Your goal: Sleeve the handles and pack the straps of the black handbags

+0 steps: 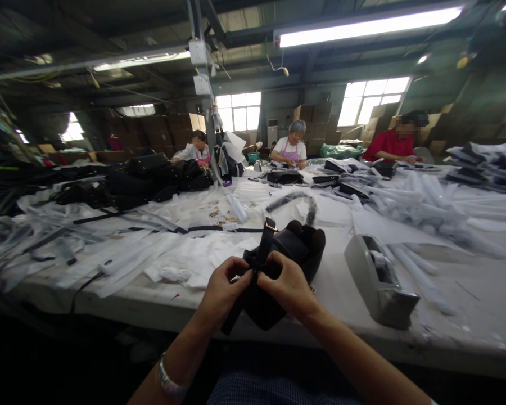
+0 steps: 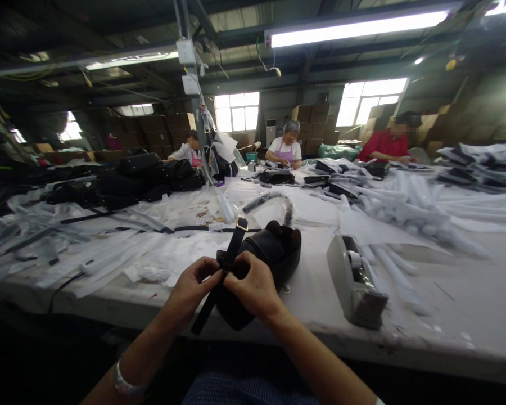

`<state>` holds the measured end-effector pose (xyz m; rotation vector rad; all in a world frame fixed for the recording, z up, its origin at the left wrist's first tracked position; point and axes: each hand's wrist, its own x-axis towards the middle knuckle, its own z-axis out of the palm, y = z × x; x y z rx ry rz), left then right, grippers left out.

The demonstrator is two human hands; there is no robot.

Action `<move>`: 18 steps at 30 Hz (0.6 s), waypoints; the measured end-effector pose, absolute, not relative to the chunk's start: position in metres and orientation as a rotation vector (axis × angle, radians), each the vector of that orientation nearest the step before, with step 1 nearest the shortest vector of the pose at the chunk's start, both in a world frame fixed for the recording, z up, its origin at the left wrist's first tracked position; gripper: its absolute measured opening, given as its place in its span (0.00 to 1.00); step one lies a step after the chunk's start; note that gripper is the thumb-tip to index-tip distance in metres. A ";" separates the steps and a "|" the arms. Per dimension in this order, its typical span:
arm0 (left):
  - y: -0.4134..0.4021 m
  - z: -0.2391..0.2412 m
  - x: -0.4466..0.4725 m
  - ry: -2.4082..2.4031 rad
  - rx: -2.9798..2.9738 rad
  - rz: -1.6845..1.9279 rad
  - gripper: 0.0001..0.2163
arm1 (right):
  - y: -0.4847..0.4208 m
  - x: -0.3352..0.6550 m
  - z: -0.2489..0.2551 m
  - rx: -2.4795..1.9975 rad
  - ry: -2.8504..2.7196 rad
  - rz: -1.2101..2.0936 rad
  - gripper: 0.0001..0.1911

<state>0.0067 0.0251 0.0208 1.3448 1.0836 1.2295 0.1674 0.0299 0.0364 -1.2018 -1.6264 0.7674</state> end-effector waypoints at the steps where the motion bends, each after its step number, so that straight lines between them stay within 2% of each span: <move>1: 0.026 0.021 0.008 1.092 1.358 1.234 0.09 | 0.029 0.166 0.036 -1.203 -1.630 0.749 0.05; 5: 0.026 0.020 0.010 1.143 1.414 1.270 0.07 | 0.026 0.170 0.037 -1.173 -1.707 0.666 0.06; 8: 0.025 0.019 0.005 1.174 1.527 1.279 0.07 | 0.028 0.184 0.042 -1.116 -1.818 0.717 0.11; 13: 0.035 0.040 -0.001 1.195 1.655 1.406 0.12 | 0.045 0.201 0.061 -0.981 -1.530 1.167 0.25; 16: 0.056 0.069 0.005 1.132 1.711 1.432 0.17 | 0.048 0.193 0.076 -0.844 -1.397 1.446 0.25; 18: 0.072 0.090 0.013 1.096 1.667 1.317 0.22 | 0.045 0.183 0.086 -0.733 -1.427 1.473 0.24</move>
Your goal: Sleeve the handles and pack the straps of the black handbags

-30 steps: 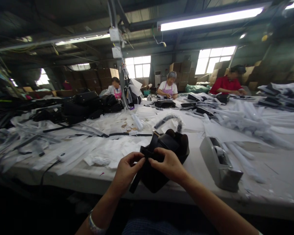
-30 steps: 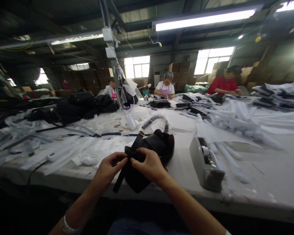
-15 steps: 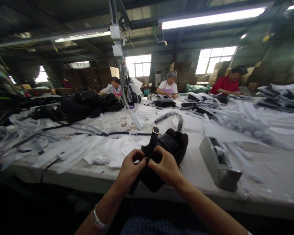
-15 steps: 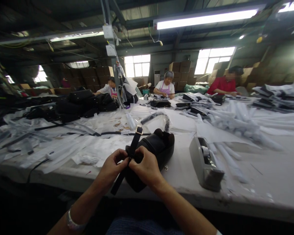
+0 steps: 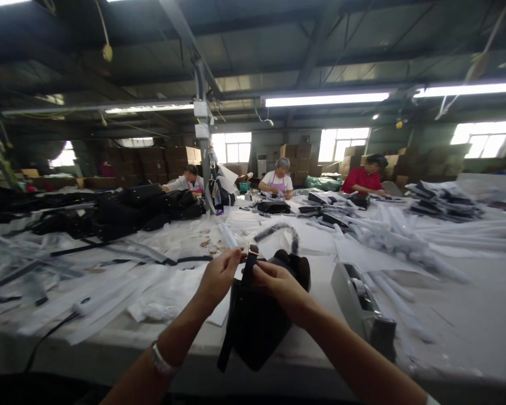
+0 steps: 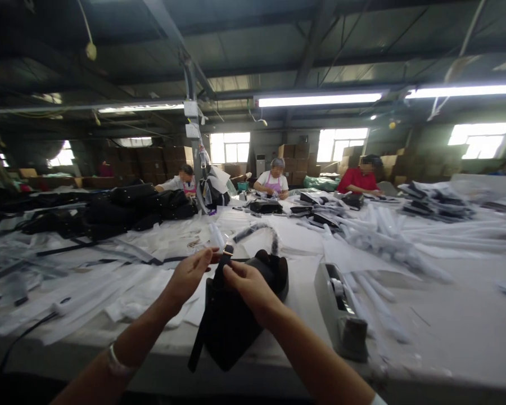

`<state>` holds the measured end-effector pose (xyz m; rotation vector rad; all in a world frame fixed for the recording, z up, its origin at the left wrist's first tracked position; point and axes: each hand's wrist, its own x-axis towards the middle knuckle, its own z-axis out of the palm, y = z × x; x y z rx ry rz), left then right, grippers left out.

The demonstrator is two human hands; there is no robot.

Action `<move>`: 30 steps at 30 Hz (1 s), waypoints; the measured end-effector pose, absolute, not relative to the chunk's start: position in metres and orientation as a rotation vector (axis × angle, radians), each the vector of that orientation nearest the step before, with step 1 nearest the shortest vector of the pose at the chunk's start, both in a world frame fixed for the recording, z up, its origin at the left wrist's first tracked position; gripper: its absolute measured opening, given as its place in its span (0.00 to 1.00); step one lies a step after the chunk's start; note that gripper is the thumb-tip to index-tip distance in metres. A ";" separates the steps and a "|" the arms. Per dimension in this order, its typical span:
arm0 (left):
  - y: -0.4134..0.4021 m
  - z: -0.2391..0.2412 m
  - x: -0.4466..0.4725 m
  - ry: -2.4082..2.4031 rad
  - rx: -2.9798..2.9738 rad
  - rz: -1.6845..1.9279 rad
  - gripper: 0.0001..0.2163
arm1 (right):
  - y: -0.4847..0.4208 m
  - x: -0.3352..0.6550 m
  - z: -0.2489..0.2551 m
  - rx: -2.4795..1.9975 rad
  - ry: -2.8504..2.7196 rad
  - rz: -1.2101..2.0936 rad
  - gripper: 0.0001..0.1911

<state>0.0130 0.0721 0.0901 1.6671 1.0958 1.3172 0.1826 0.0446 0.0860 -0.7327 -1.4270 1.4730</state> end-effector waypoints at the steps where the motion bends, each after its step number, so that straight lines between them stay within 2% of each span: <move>1: 0.079 0.101 0.017 1.074 1.603 1.242 0.25 | 0.042 0.177 0.090 -0.690 -1.441 1.435 0.23; 4: 0.091 0.128 0.025 0.934 1.395 1.078 0.27 | 0.034 0.161 0.097 -0.639 -1.432 1.267 0.20; 11: 0.075 0.156 0.028 0.707 1.409 0.990 0.18 | 0.034 0.151 0.084 -0.755 -1.360 1.103 0.21; 18: 0.063 0.131 0.035 0.743 1.469 1.066 0.20 | 0.037 0.154 0.071 -0.835 -1.313 1.038 0.26; 21: 0.059 0.121 0.031 0.751 1.524 1.076 0.21 | 0.037 0.165 0.066 -0.848 -1.418 0.993 0.22; 23: 0.057 0.115 0.026 0.712 1.534 1.058 0.21 | 0.036 0.175 0.066 -0.820 -1.461 1.040 0.17; 30: 0.050 0.082 0.005 0.863 1.826 1.075 0.13 | 0.046 0.205 0.093 -0.631 -1.019 1.353 0.18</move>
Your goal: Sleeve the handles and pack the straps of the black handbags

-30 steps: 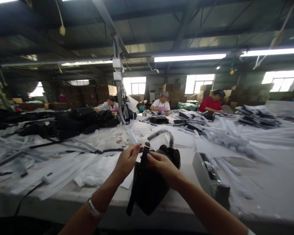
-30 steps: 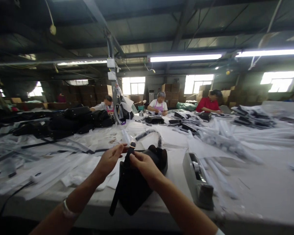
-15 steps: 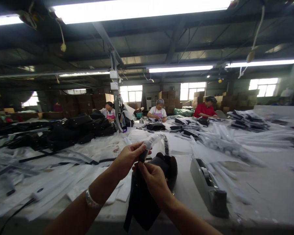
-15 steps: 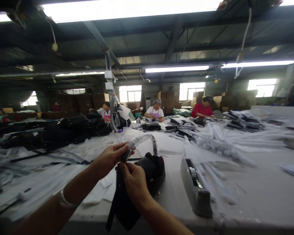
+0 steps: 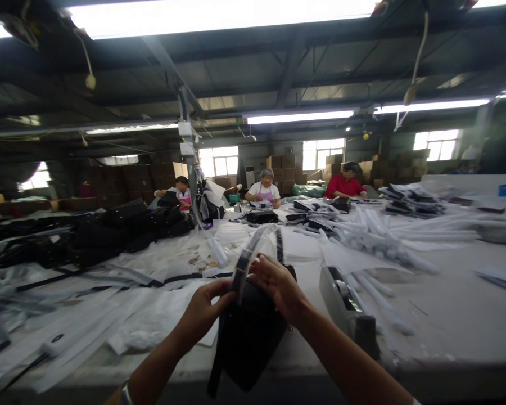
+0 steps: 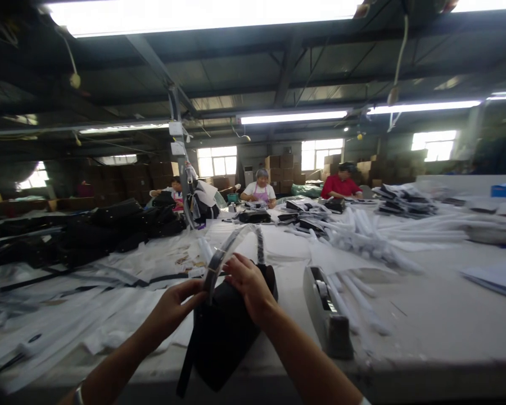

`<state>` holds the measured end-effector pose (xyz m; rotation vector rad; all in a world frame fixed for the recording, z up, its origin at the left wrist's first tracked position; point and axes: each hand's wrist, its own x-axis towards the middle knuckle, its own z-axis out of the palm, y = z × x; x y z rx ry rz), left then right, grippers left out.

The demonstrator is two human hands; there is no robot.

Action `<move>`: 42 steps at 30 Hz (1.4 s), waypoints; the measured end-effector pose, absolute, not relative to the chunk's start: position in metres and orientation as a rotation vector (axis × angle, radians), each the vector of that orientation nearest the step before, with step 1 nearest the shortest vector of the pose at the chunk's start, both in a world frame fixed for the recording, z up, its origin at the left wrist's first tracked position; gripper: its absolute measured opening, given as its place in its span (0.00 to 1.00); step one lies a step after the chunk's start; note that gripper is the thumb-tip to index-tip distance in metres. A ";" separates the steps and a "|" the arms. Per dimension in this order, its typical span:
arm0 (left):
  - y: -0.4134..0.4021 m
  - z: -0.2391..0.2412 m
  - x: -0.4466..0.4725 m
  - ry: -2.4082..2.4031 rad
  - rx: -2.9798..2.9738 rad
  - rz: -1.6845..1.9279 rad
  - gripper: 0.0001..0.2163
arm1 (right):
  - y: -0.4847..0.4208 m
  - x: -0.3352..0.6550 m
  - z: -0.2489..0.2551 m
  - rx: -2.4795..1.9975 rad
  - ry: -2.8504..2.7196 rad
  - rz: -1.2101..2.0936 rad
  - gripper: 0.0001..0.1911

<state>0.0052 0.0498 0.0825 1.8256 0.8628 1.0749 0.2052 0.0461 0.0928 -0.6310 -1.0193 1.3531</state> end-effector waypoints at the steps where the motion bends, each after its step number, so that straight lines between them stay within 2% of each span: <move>1: 0.049 0.081 0.002 0.894 1.883 1.051 0.13 | 0.050 0.205 0.098 -0.579 -1.010 1.376 0.18; 7: 0.048 0.106 0.004 0.774 1.858 0.998 0.19 | 0.053 0.181 0.119 -0.571 -1.078 1.250 0.17; 12: 0.048 0.104 0.019 0.844 1.831 1.091 0.17 | 0.035 0.175 0.113 -0.635 -1.111 1.112 0.13; 19: 0.042 0.070 0.009 0.847 2.083 1.131 0.14 | 0.074 0.218 0.111 -0.691 -0.694 1.372 0.22; 21: 0.040 0.068 0.003 0.839 2.142 1.092 0.15 | 0.089 0.229 0.120 -0.714 -0.657 1.374 0.20; 24: 0.039 0.074 -0.005 0.825 2.117 1.035 0.16 | 0.102 0.236 0.132 -0.729 -0.605 1.390 0.13; 28: 0.045 0.096 0.000 0.737 1.838 1.032 0.29 | 0.107 0.233 0.143 -0.709 -0.594 1.391 0.07; 29: 0.047 0.103 0.006 0.738 1.781 1.048 0.29 | 0.108 0.231 0.146 -0.701 -0.604 1.392 0.07; 33: 0.053 0.116 0.037 0.781 1.763 1.075 0.16 | 0.117 0.231 0.162 -0.668 -0.705 1.403 0.07; 37: 0.052 0.106 0.052 0.760 1.859 1.079 0.13 | 0.126 0.240 0.163 -0.633 -0.836 1.406 0.11; 42: 0.055 0.074 0.035 0.999 2.161 1.163 0.09 | 0.105 0.244 0.126 -0.660 -0.962 1.482 0.16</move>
